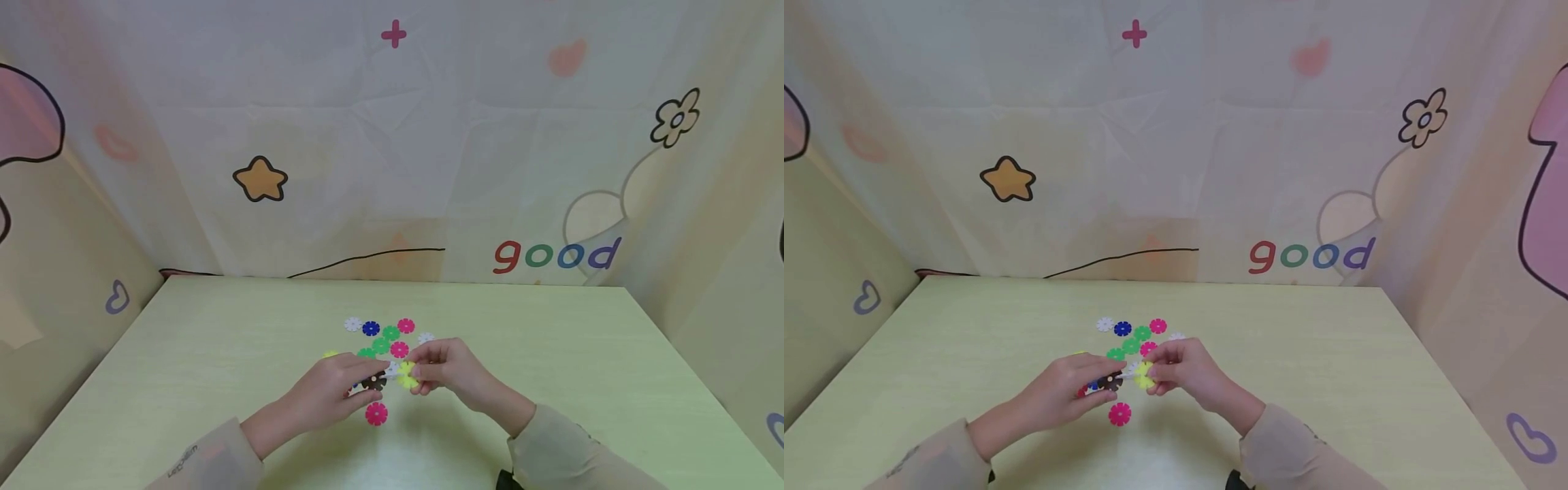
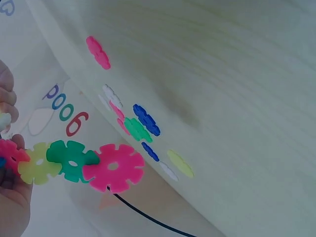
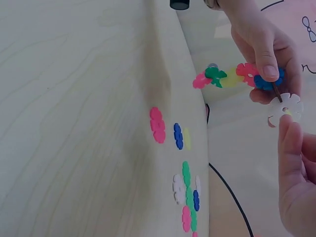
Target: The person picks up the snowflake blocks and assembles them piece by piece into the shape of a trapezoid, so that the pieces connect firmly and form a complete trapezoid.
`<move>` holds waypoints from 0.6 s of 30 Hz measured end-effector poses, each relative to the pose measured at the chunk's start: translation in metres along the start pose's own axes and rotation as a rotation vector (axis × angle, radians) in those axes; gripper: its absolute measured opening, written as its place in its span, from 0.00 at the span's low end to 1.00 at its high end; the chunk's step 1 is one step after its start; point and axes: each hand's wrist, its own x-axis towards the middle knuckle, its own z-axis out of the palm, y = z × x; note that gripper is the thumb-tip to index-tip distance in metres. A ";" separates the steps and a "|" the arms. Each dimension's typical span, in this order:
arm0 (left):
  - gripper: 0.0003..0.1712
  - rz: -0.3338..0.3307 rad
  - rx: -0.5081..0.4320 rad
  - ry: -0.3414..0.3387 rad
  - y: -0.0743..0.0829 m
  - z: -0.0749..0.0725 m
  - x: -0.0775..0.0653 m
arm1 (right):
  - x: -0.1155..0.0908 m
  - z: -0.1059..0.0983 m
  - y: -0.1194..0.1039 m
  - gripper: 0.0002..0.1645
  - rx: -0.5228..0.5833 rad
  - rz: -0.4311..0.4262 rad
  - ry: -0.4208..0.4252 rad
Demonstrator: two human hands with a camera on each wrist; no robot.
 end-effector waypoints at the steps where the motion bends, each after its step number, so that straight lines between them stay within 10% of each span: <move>1: 0.24 0.007 -0.003 0.014 0.000 0.001 0.000 | 0.000 0.000 0.000 0.17 0.005 0.001 0.002; 8: 0.28 0.046 0.003 0.014 0.000 0.005 0.002 | 0.002 0.004 -0.003 0.18 0.031 -0.008 -0.031; 18: 0.25 -0.080 -0.100 -0.030 -0.005 -0.006 -0.003 | 0.016 -0.023 0.007 0.22 -0.158 0.011 0.063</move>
